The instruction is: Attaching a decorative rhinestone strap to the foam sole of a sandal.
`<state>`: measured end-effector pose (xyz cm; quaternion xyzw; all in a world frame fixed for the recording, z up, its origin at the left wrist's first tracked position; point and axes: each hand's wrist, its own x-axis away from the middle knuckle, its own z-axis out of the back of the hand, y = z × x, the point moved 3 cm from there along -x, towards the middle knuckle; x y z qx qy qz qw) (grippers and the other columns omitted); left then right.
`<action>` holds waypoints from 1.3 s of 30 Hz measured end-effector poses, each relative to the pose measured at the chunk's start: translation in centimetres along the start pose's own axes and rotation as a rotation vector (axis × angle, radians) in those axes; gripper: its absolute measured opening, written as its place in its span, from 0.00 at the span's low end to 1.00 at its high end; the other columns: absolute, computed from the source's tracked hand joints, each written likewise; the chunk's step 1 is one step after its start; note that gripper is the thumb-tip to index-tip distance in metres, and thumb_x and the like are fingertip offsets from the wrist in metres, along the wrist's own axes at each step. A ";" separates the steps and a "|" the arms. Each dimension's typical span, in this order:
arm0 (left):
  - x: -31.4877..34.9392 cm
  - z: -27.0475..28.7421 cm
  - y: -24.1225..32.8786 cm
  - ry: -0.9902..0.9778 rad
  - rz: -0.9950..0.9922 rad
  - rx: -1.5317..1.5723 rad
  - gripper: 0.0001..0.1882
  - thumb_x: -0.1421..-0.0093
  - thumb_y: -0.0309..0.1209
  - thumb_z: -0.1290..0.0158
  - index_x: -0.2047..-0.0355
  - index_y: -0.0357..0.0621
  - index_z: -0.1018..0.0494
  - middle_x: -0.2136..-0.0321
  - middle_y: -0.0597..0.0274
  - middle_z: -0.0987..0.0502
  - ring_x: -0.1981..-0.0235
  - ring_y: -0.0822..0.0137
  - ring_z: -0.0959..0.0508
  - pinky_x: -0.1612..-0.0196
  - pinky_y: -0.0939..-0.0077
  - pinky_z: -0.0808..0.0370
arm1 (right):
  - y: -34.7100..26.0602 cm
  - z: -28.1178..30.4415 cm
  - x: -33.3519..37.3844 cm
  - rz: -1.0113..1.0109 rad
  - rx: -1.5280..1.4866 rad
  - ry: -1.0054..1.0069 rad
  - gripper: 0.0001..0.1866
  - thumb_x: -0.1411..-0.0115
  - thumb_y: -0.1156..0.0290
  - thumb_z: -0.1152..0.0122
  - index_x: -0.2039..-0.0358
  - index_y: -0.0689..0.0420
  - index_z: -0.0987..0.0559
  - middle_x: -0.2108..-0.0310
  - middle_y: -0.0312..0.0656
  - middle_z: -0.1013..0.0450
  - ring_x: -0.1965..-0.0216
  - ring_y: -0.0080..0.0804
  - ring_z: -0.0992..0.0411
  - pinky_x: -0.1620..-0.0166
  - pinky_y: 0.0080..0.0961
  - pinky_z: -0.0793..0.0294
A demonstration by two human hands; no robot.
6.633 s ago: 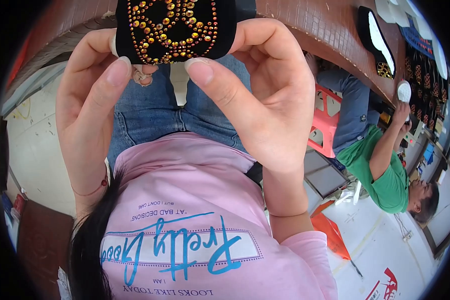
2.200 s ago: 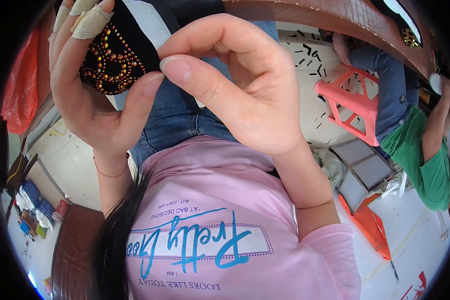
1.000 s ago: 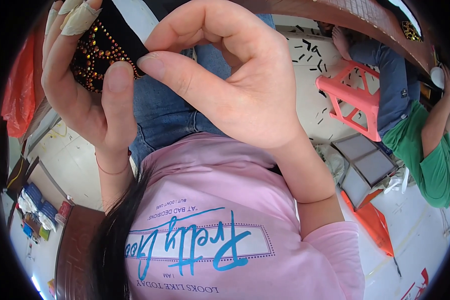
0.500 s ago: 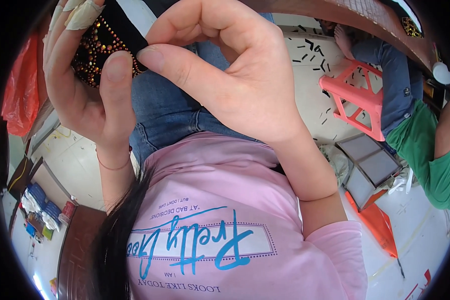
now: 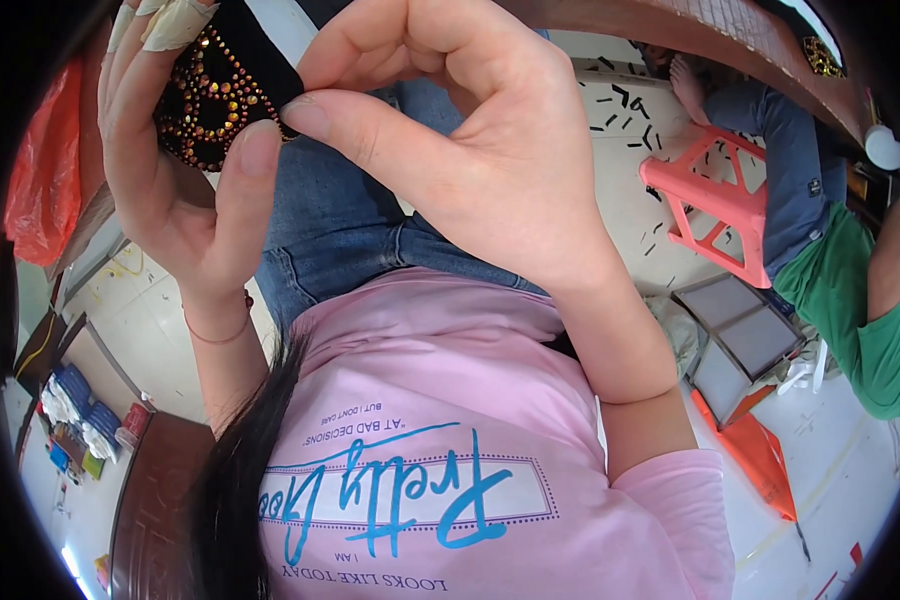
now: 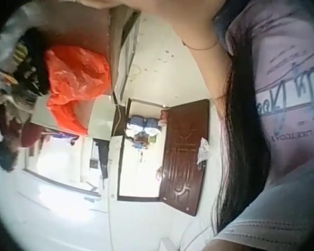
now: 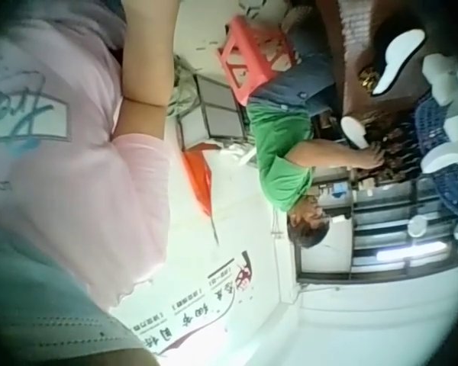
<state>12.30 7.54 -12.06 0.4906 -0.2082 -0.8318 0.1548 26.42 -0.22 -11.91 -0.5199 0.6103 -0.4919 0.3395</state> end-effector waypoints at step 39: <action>4.4 1.7 1.8 -0.069 0.272 -0.084 0.24 0.56 0.29 0.47 0.55 0.38 0.29 0.58 0.58 0.26 0.60 0.62 0.29 0.54 0.74 0.36 | 1.4 -0.6 1.8 0.268 0.346 -0.195 0.11 0.46 0.83 0.45 0.61 0.67 0.30 0.68 0.45 0.28 0.70 0.24 0.32 0.61 0.15 0.32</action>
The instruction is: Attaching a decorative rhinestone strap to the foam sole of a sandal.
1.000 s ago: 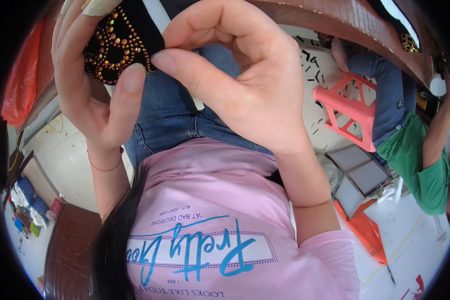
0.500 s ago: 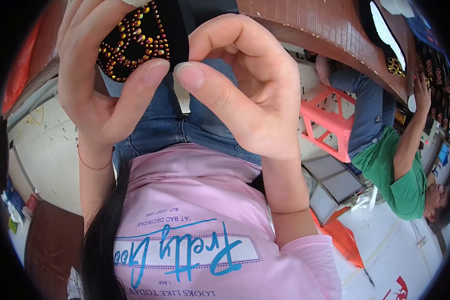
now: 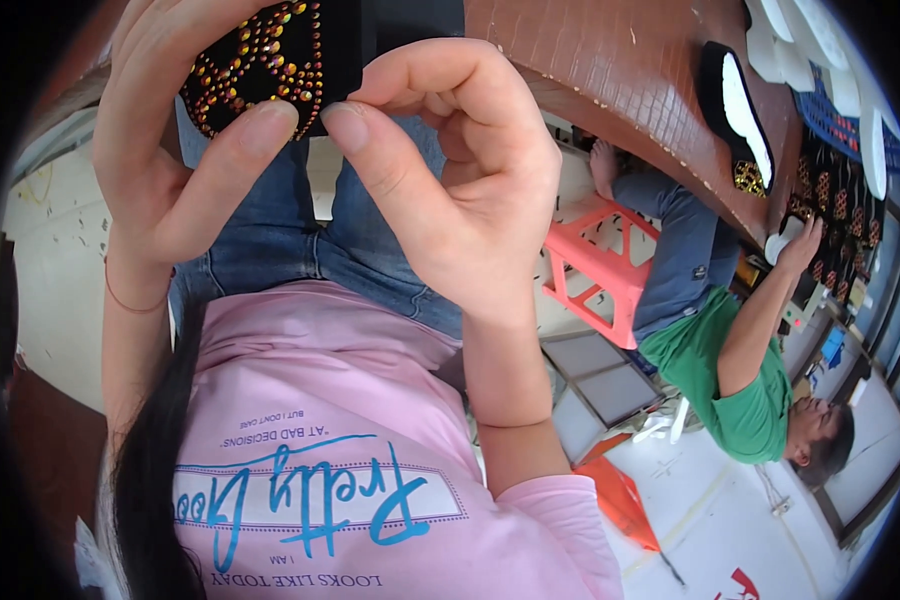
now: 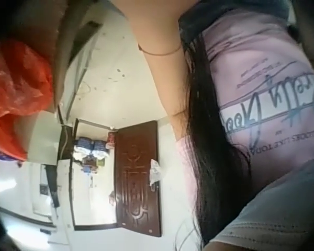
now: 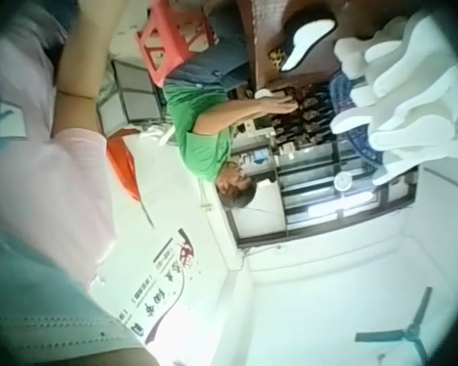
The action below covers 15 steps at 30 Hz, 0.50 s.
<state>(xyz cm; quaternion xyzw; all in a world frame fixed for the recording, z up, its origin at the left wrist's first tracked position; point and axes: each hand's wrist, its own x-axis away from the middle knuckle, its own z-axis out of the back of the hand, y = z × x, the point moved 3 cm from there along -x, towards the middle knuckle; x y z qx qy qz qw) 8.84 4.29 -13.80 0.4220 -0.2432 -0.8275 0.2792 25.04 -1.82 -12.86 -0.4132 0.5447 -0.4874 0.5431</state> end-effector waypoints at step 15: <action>3.1 0.1 0.6 -0.020 0.422 0.268 0.24 0.57 0.39 0.47 0.59 0.42 0.26 0.54 0.56 0.26 0.48 0.55 0.33 0.41 0.60 0.46 | 1.0 -0.5 0.6 0.032 -0.145 -0.082 0.11 0.45 0.82 0.46 0.60 0.68 0.31 0.69 0.45 0.28 0.70 0.27 0.29 0.62 0.19 0.29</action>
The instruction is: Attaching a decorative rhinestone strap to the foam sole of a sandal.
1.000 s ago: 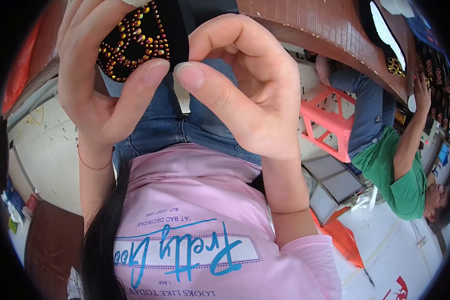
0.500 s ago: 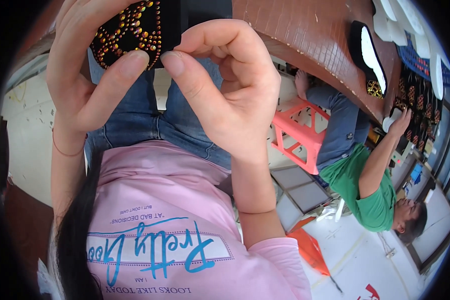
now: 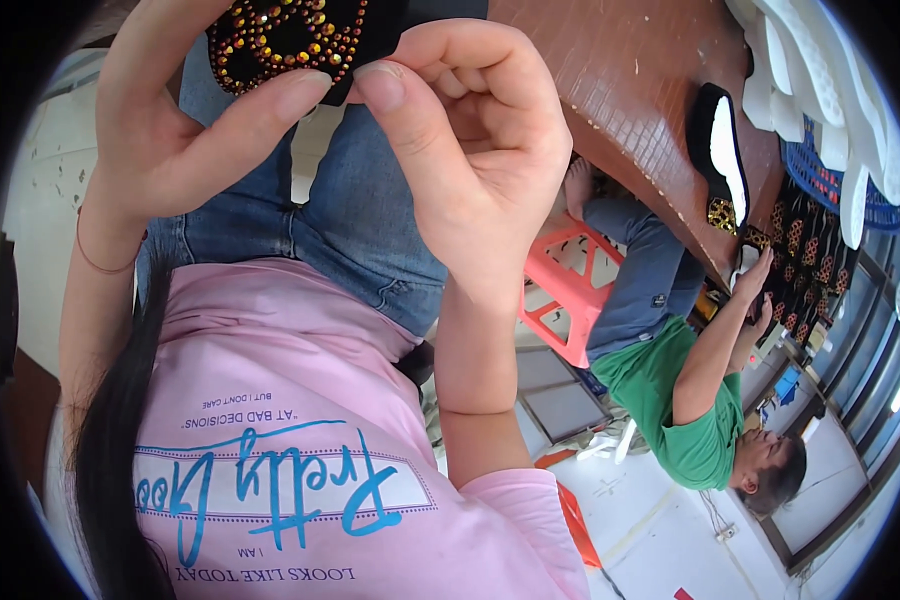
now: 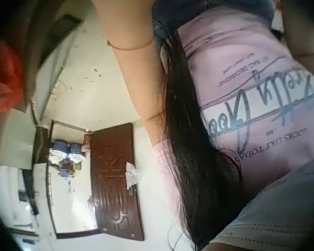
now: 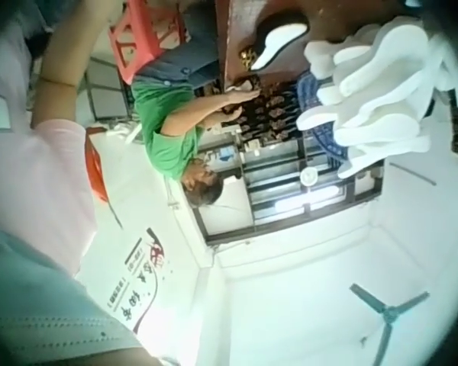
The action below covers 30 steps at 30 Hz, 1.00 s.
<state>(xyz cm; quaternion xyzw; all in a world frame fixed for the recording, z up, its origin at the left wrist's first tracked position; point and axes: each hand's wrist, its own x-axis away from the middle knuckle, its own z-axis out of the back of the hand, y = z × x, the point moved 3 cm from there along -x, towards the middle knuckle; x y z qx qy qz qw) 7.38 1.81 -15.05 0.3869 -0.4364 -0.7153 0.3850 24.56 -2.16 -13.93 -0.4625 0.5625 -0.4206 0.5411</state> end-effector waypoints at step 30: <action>-1.6 -0.4 0.2 0.132 -0.252 -0.114 0.22 0.57 0.38 0.47 0.60 0.42 0.26 0.54 0.55 0.26 0.48 0.55 0.33 0.42 0.63 0.45 | -1.1 1.8 -1.3 -0.096 -0.051 0.021 0.07 0.44 0.79 0.49 0.64 0.66 0.30 0.63 0.48 0.31 0.65 0.31 0.31 0.59 0.22 0.31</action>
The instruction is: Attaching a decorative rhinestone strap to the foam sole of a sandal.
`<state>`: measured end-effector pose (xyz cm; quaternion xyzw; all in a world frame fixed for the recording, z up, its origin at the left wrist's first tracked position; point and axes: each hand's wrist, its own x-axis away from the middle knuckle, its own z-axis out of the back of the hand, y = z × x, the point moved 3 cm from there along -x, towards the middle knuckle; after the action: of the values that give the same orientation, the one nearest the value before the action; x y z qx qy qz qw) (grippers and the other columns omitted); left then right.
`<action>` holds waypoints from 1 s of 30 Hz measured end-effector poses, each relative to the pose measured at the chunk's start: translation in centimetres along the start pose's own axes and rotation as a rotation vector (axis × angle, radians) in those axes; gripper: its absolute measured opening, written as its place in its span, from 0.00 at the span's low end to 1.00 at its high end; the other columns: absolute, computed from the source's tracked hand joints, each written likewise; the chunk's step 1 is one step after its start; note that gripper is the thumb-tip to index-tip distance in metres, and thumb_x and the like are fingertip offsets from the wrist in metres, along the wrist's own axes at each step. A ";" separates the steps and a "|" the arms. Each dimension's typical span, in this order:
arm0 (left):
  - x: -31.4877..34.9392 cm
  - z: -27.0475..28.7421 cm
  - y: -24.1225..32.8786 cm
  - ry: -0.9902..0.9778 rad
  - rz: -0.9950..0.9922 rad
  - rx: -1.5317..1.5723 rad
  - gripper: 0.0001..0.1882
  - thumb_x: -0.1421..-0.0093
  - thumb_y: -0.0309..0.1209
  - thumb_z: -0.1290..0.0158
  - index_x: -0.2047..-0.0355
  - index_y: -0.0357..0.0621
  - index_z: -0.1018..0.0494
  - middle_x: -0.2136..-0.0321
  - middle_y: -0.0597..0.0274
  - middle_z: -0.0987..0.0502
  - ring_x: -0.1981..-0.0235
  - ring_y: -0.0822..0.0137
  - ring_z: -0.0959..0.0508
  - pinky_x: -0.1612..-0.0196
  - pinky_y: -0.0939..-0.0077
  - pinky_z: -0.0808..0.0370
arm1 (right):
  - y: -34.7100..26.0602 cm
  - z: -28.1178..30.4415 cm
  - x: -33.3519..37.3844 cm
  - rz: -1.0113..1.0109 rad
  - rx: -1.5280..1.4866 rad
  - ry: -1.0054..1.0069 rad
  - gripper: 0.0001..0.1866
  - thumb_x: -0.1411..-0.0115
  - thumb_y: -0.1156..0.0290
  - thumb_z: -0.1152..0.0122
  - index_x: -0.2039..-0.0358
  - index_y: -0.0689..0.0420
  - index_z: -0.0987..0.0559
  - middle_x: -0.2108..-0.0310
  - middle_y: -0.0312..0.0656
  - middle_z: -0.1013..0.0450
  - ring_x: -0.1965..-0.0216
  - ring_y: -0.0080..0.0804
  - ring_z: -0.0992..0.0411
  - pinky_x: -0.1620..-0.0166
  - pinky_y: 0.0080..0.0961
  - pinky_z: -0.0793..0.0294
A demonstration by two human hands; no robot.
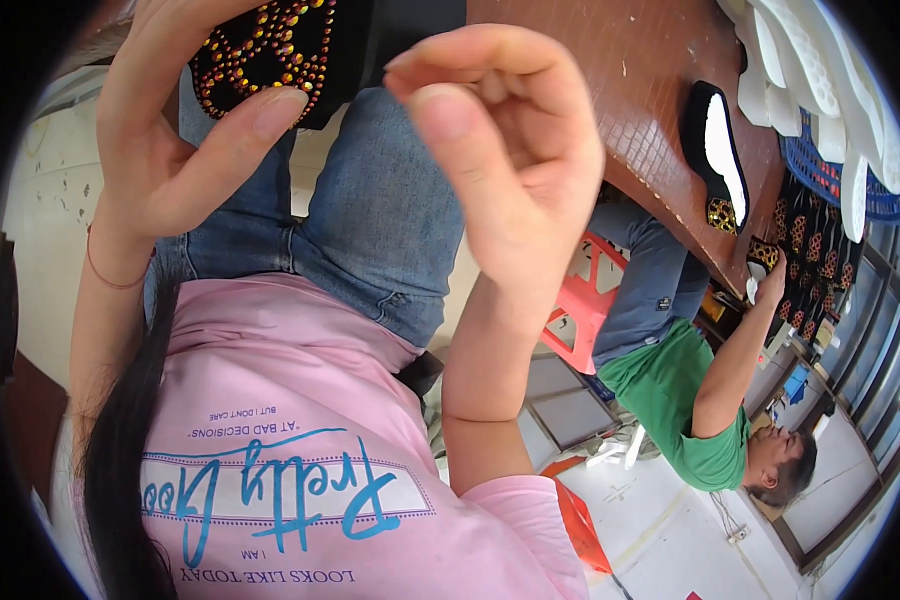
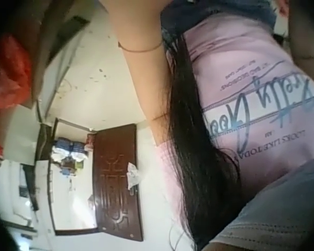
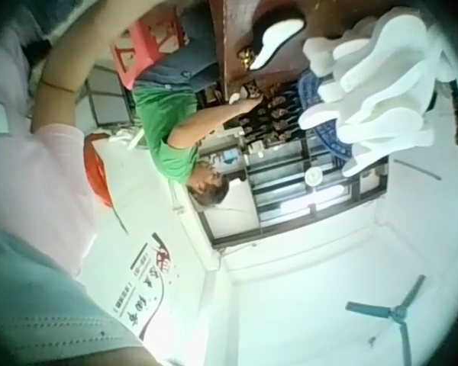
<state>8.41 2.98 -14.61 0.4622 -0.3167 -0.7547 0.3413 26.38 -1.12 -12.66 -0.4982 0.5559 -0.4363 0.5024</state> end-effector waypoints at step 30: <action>-2.2 0.1 1.2 0.029 -0.242 -0.040 0.25 0.58 0.32 0.41 0.57 0.40 0.28 0.59 0.61 0.25 0.61 0.64 0.29 0.54 0.74 0.36 | -0.7 -1.7 -1.5 -0.008 -0.018 -0.056 0.06 0.49 0.80 0.47 0.68 0.64 0.30 0.62 0.44 0.32 0.65 0.27 0.36 0.58 0.17 0.38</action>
<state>9.29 4.12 -12.56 0.5009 -0.2386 -0.7898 0.2615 24.78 0.30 -11.55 -0.5170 0.5436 -0.4189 0.5116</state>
